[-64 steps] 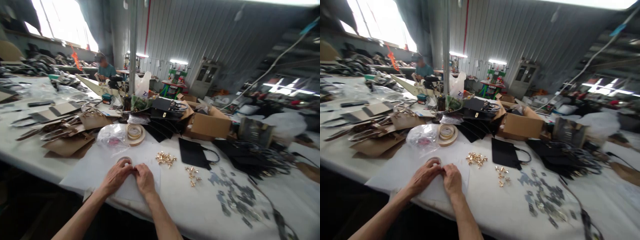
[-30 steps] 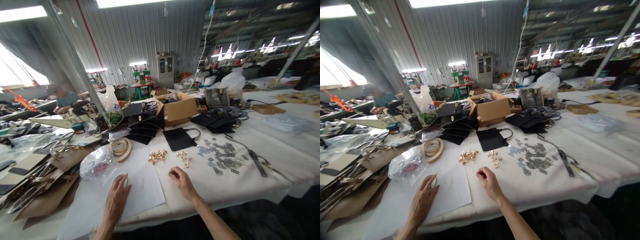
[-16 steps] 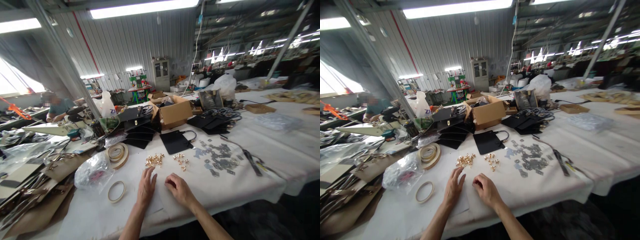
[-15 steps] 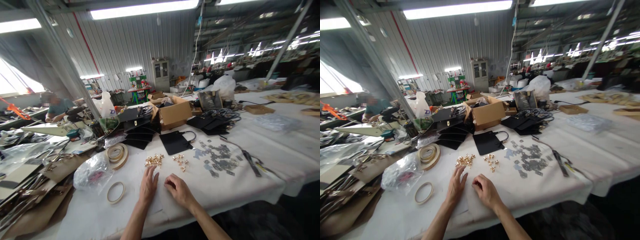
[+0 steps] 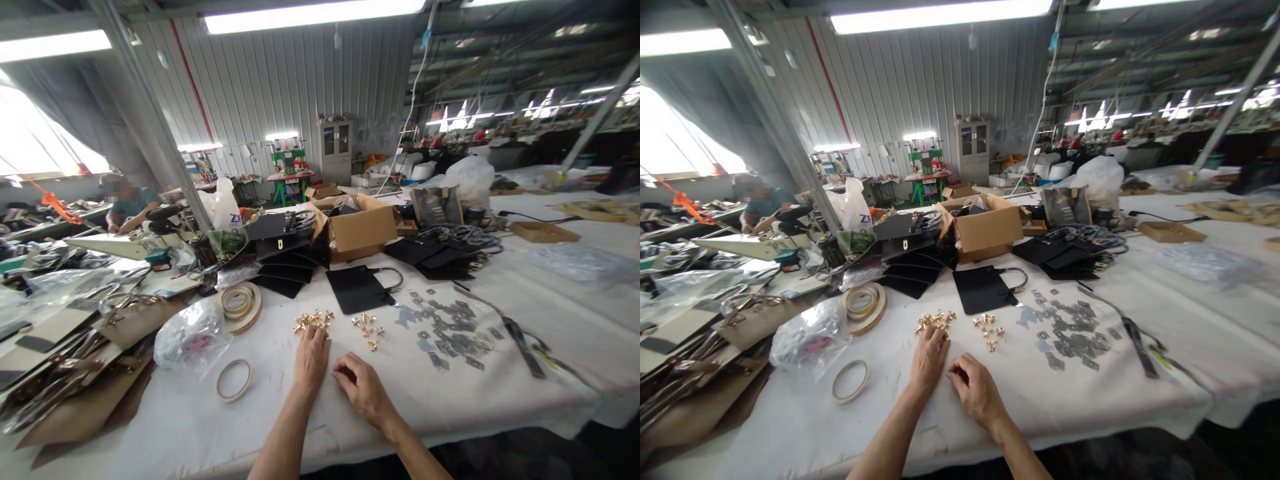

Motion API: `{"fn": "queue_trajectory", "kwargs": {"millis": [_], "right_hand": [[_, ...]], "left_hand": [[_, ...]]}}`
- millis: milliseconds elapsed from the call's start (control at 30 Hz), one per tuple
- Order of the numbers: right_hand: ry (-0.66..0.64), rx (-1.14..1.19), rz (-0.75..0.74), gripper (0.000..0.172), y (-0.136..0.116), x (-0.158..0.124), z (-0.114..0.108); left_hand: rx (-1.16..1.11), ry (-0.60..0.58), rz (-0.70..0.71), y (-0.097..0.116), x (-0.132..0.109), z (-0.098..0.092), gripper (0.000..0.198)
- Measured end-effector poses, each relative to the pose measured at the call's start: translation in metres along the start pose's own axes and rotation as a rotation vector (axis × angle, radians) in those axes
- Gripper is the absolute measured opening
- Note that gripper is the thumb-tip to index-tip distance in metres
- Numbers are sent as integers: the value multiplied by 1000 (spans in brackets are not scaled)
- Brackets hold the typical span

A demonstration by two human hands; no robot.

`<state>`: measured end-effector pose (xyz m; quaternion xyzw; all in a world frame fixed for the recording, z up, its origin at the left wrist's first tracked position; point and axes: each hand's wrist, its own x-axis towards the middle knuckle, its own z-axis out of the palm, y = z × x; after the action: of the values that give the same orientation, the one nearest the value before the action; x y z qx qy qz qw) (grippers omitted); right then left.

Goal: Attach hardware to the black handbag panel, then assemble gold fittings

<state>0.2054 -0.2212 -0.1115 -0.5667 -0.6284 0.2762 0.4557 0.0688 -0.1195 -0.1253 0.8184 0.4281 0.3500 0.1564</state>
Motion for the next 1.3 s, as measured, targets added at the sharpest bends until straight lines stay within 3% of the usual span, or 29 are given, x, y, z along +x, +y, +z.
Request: {"fn": "queue_trajectory", "kwargs": {"millis": [333,600,767,967,1133,1300], "right_hand": [[17,17,-2,12,1,0,-1],[20,61,18,11,5,-2,-1],[62,155,84,17,9,-4,-2],[129,387,233,32,12,11,2],[232,776,289,35,13,33,19],[249,1046,317,31,18,40,27]], "left_hand": [[-133,80,-101,1,-7,-6,11],[-81,-12,-45,9,-22,-10,13],[-255,61,-84,6,-27,-13,12],[-546,187,-181,-8,-25,-13,26],[-963,215,-381,-17,-24,-10,43],[-924,214,-451,-17,-23,-19,47]]}}
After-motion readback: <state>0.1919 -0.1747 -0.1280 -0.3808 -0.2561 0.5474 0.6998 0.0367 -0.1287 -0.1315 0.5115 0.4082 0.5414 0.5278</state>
